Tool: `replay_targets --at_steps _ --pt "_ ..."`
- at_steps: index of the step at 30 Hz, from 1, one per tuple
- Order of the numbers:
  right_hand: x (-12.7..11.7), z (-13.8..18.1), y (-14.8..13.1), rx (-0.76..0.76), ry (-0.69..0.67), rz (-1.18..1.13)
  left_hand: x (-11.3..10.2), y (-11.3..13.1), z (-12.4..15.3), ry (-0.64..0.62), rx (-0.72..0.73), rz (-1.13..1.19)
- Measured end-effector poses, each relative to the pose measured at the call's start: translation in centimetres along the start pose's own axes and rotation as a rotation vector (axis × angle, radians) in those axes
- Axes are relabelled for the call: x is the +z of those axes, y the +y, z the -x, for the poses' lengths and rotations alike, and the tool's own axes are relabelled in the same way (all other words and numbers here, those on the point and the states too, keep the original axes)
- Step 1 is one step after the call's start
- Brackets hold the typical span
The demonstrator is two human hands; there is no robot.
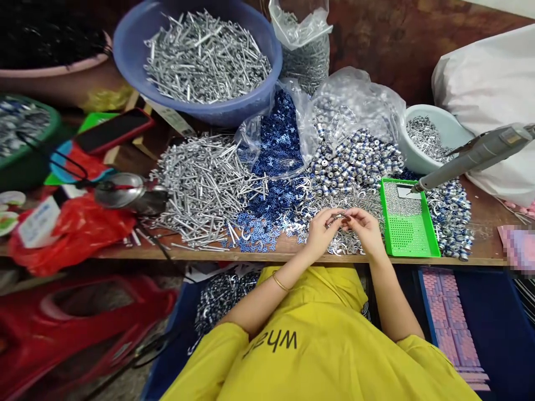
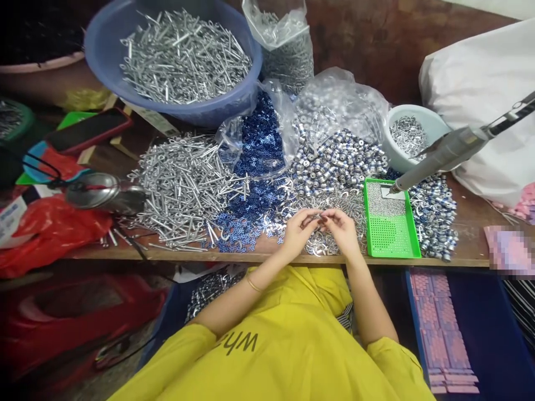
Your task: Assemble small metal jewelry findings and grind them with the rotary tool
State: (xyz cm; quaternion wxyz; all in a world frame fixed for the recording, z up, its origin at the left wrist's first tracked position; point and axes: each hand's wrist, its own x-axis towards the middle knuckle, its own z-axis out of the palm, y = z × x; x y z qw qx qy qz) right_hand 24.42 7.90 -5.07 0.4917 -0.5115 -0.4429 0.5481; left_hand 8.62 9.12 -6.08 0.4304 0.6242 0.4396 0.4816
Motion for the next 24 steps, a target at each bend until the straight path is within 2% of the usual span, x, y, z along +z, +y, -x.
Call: replay_targets --at_steps 4,8,11,13,15,19,24 --pt "0.9 0.8 0.8 -0.023 0.105 -0.108 0.9 0.2 -0.7 0.062 0.046 -0.012" --pt "-0.3 0.9 0.6 -0.268 0.390 0.154 1.6 0.4 -1.5 0.016 0.103 -0.101" --pt "-1.8 0.5 -0.5 -0.379 0.493 0.377 2.2 0.6 -2.6 -0.044 0.103 -0.242" --pt "-2.8 0.2 -1.4 -0.384 0.469 0.412 2.5 0.8 -3.2 -0.083 0.124 -0.355" --pt "-3.2 0.0 -2.2 -0.372 0.375 0.386 2.6 1.1 -3.4 -0.134 0.169 -0.417" --pt "-2.7 0.3 -3.5 -0.419 0.246 0.444 2.2 1.7 -2.9 -0.190 0.244 -0.421" --pt "-1.8 1.0 -4.4 -0.538 0.101 0.604 0.8 2.0 -1.7 -0.193 0.232 -0.359"
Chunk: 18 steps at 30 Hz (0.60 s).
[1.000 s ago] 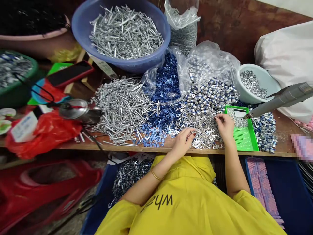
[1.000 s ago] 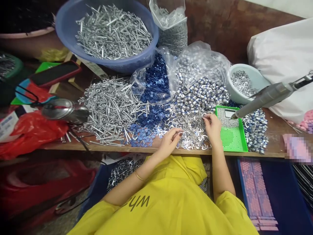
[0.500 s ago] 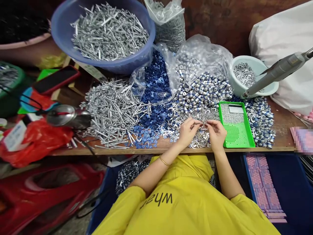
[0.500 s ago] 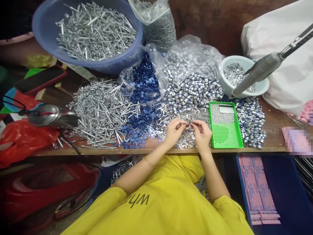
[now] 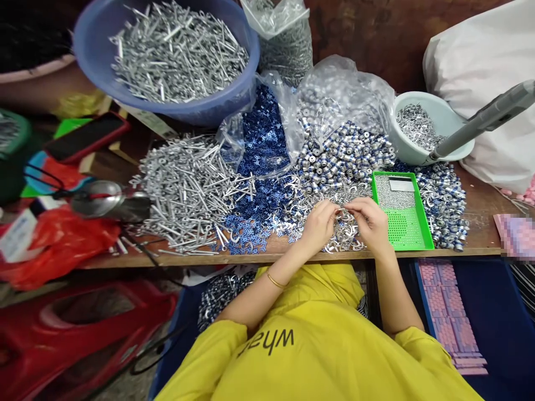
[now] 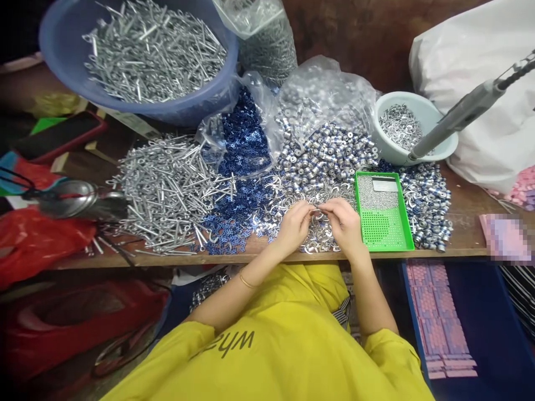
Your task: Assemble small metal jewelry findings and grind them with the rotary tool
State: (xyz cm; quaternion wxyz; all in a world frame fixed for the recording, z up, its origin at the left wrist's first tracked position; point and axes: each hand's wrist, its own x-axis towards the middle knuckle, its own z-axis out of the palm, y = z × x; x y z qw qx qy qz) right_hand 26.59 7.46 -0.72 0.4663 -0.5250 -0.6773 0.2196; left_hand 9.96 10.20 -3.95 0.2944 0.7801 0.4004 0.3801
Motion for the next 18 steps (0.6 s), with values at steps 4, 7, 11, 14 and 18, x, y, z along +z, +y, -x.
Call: replay_targets --at_steps 4,7,11,14,18 --pt "0.7 0.2 -0.6 -0.080 -0.022 0.068 -1.1 0.0 1.0 0.006 -0.063 0.123" --pt "1.7 0.4 -1.3 -0.154 -0.101 0.120 -1.7 0.0 1.9 0.014 -0.071 0.096" --pt "2.4 -0.7 -1.8 -0.196 -0.290 0.161 -2.7 -0.7 3.2 0.003 -0.136 0.078" --pt "2.7 -3.7 -0.2 -0.116 -0.269 0.349 -3.5 -1.5 4.2 0.002 -0.283 0.196" --pt "3.9 -7.9 3.5 -0.038 -0.280 0.845 -4.3 -2.1 5.0 0.042 -0.246 0.213"
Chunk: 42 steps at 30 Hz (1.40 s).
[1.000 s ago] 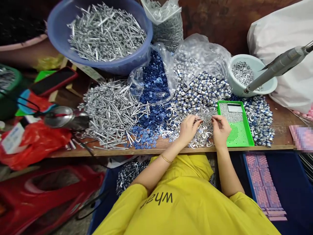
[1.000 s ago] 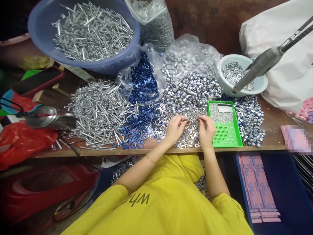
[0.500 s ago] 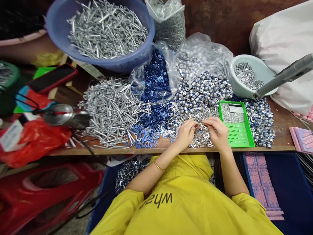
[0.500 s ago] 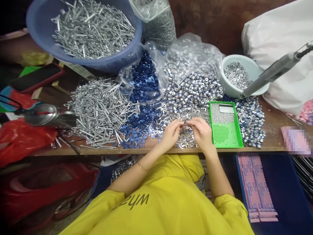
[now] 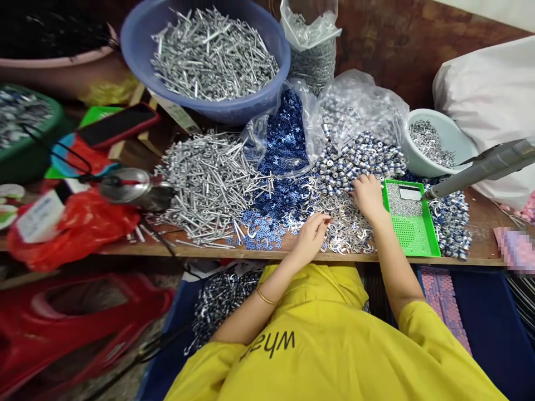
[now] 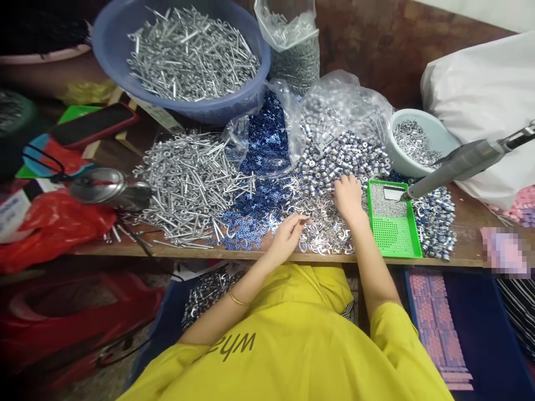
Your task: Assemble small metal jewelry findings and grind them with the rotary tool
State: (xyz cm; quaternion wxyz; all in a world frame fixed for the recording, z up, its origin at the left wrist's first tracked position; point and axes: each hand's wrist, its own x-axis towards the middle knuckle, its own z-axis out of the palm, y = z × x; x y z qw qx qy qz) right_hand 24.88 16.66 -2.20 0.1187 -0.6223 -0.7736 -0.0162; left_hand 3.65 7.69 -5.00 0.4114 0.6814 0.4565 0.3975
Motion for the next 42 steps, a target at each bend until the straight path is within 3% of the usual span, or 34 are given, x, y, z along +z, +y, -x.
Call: replay_targets --at_steps 4,10,15,18,24,30,34,42 --pt "2.3 -1.2 0.9 -0.054 -0.025 0.113 -0.6 -0.2 0.3 0.032 -0.004 0.004" --pt "2.8 0.3 0.9 0.011 -0.031 -0.025 0.2 -0.8 0.4 0.027 -0.033 0.030" --pt "2.3 1.5 1.7 0.159 0.223 -0.454 0.9 -0.5 0.2 0.029 -0.080 0.002" --pt "1.2 3.0 2.2 0.302 0.277 -0.808 1.2 0.2 -0.2 0.041 -0.105 -0.024" --pt "-2.4 8.0 -1.0 0.229 0.027 -1.241 2.4 2.6 -1.0 0.030 0.004 -0.008" --pt "-3.0 10.5 -3.2 0.255 0.090 -1.334 2.1 4.2 -0.3 -0.044 0.114 -0.012" --pt "-3.5 11.1 -3.6 0.262 0.122 -1.310 1.2 4.1 1.0 -0.049 0.073 0.002" --pt "-4.3 11.3 -6.2 0.004 -0.273 -1.089 -1.2 2.7 5.5 -0.093 -0.073 0.091"
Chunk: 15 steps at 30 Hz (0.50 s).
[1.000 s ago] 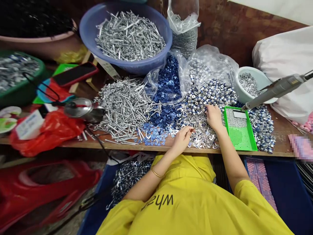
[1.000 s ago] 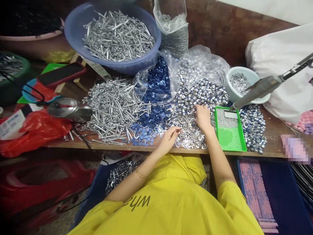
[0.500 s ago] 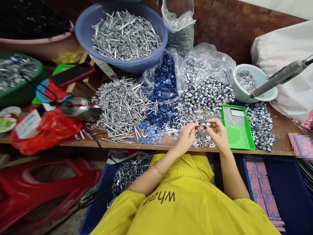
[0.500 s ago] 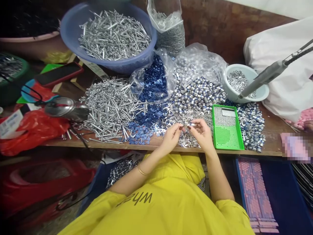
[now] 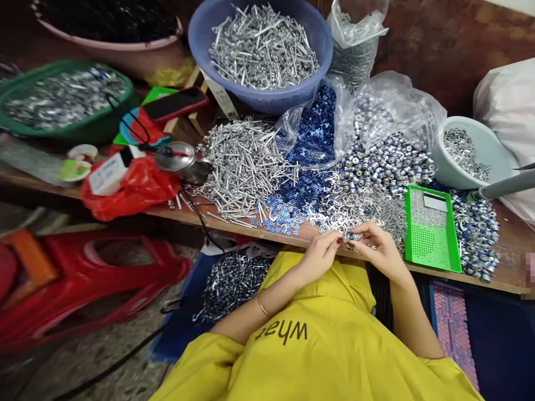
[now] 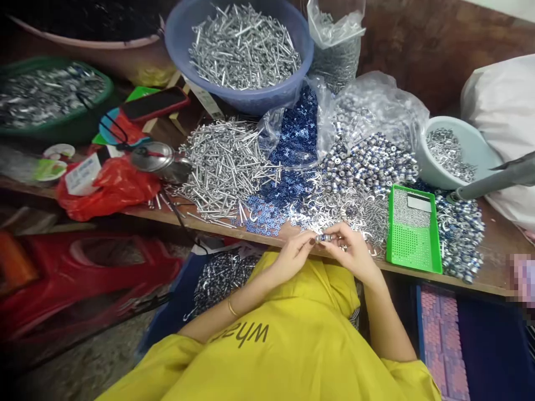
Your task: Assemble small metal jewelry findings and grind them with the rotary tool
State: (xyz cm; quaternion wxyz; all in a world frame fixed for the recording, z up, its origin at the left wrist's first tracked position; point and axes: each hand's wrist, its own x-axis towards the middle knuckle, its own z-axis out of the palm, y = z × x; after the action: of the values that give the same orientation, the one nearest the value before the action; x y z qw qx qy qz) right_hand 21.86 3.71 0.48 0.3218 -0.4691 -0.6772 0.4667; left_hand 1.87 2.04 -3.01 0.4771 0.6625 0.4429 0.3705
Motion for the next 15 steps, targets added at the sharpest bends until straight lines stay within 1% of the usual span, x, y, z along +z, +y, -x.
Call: replay_targets --at_steps 2,5,6,7,8,9,10,11,13,14,15 --pt "1.8 -0.2 -0.2 -0.039 0.010 0.082 -0.8 -0.3 1.2 0.021 -0.040 0.028" --pt "5.2 -0.5 -0.5 -0.165 0.031 0.193 -2.3 -0.7 2.8 0.035 -0.078 0.100" --pt "6.2 -0.8 -0.6 -0.198 -0.007 0.209 -2.9 -1.0 3.2 0.057 -0.098 0.112" --pt "7.0 -1.2 -0.7 -0.214 -0.073 0.207 -3.5 -1.4 3.5 0.091 -0.128 0.117" --pt "7.6 -1.9 -0.7 -0.213 -0.133 0.191 -4.0 -1.8 3.8 0.138 -0.168 0.122" --pt "7.9 -2.7 -0.6 -0.200 -0.159 0.178 -4.6 -2.2 4.0 0.191 -0.210 0.132" --pt "8.0 -3.7 -0.4 -0.184 -0.139 0.188 -5.1 -2.7 4.2 0.241 -0.246 0.146" --pt "8.1 -4.9 0.0 -0.172 -0.077 0.234 -5.5 -3.0 4.3 0.285 -0.269 0.157" --pt "8.0 -7.4 1.1 -0.172 0.096 0.449 -6.2 -3.5 4.4 0.348 -0.266 0.164" --pt "8.1 -8.6 1.7 -0.177 0.146 0.586 -6.3 -3.6 4.4 0.363 -0.248 0.166" --pt "8.1 -9.6 2.3 -0.183 0.155 0.713 -6.4 -3.6 4.4 0.367 -0.232 0.170"
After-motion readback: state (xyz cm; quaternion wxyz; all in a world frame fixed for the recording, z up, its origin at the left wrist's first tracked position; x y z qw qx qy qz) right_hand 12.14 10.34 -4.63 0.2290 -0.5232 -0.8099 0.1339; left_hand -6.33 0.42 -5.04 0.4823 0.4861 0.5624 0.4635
